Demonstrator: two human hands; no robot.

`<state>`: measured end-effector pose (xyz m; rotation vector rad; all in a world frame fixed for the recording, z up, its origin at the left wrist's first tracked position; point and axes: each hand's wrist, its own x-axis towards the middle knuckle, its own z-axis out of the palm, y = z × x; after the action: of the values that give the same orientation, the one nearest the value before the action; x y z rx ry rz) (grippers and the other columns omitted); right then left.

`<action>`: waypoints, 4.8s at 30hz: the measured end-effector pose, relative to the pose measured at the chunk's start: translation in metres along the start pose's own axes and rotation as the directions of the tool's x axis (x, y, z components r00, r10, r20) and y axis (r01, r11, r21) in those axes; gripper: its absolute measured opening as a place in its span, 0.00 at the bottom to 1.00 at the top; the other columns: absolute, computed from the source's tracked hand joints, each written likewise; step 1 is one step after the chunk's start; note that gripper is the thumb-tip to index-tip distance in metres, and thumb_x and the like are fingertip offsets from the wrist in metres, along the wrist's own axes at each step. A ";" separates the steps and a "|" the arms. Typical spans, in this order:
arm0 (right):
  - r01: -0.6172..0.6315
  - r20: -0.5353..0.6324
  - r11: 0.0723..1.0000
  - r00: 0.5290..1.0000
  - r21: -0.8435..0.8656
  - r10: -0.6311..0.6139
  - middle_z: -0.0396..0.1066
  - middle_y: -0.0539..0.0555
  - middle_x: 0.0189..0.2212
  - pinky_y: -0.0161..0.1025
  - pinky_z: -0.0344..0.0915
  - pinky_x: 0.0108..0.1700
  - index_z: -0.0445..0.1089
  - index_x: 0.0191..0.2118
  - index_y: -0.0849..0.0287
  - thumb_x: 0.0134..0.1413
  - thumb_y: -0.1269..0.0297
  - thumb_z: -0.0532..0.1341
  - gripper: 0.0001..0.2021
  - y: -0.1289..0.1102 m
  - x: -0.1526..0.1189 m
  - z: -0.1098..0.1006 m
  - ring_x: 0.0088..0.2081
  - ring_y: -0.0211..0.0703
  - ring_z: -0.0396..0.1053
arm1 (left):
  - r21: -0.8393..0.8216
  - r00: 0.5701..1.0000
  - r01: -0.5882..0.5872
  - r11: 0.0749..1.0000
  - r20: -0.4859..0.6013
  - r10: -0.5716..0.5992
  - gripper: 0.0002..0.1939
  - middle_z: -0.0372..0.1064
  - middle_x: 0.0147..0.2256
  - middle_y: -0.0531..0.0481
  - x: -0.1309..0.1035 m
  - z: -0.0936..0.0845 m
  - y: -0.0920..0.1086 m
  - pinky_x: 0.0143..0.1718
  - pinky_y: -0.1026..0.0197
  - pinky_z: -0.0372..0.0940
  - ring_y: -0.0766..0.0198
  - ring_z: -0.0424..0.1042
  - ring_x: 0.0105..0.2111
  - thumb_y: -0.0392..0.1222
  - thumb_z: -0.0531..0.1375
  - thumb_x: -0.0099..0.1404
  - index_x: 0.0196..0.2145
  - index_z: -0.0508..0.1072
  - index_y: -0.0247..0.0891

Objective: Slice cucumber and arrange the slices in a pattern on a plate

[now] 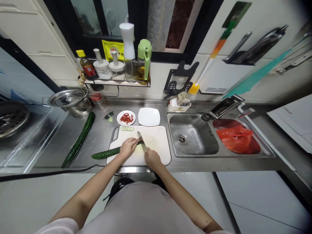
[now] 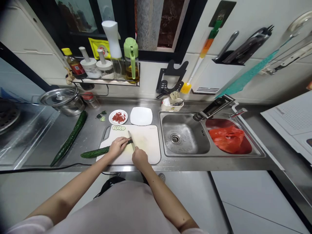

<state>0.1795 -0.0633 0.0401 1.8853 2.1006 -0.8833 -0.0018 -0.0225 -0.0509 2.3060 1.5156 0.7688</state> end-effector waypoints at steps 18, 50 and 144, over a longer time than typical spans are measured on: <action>-0.005 0.030 1.000 1.000 -0.026 0.005 0.73 0.65 0.41 0.42 0.64 0.41 0.65 0.48 0.63 0.60 0.71 0.47 0.15 0.002 -0.001 -0.004 0.43 0.51 0.72 | -0.021 1.000 0.005 1.000 0.007 -0.005 0.14 0.73 0.41 0.47 0.002 -0.002 0.001 0.44 0.58 0.66 0.62 0.70 0.42 0.43 0.52 0.69 0.44 0.77 0.44; -0.013 0.011 0.998 1.000 -0.061 0.014 0.73 0.66 0.39 0.43 0.66 0.42 0.66 0.47 0.64 0.59 0.74 0.47 0.15 -0.003 0.009 0.009 0.43 0.52 0.73 | -0.039 1.000 0.010 0.999 0.015 -0.010 0.14 0.73 0.41 0.48 0.002 0.001 -0.002 0.44 0.58 0.66 0.62 0.69 0.42 0.42 0.53 0.69 0.46 0.76 0.44; -0.008 -0.079 0.998 0.997 0.061 0.012 0.74 0.63 0.45 0.40 0.65 0.43 0.66 0.51 0.63 0.61 0.68 0.48 0.16 -0.020 0.062 0.000 0.48 0.48 0.71 | -0.148 0.991 0.136 0.980 0.030 -0.133 0.13 0.74 0.42 0.49 0.005 -0.002 0.007 0.49 0.57 0.65 0.61 0.71 0.44 0.41 0.54 0.66 0.43 0.77 0.45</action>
<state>0.1494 -0.0113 0.0142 1.9906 2.1303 -0.8939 0.0035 -0.0207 -0.0442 2.0738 1.5317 0.7922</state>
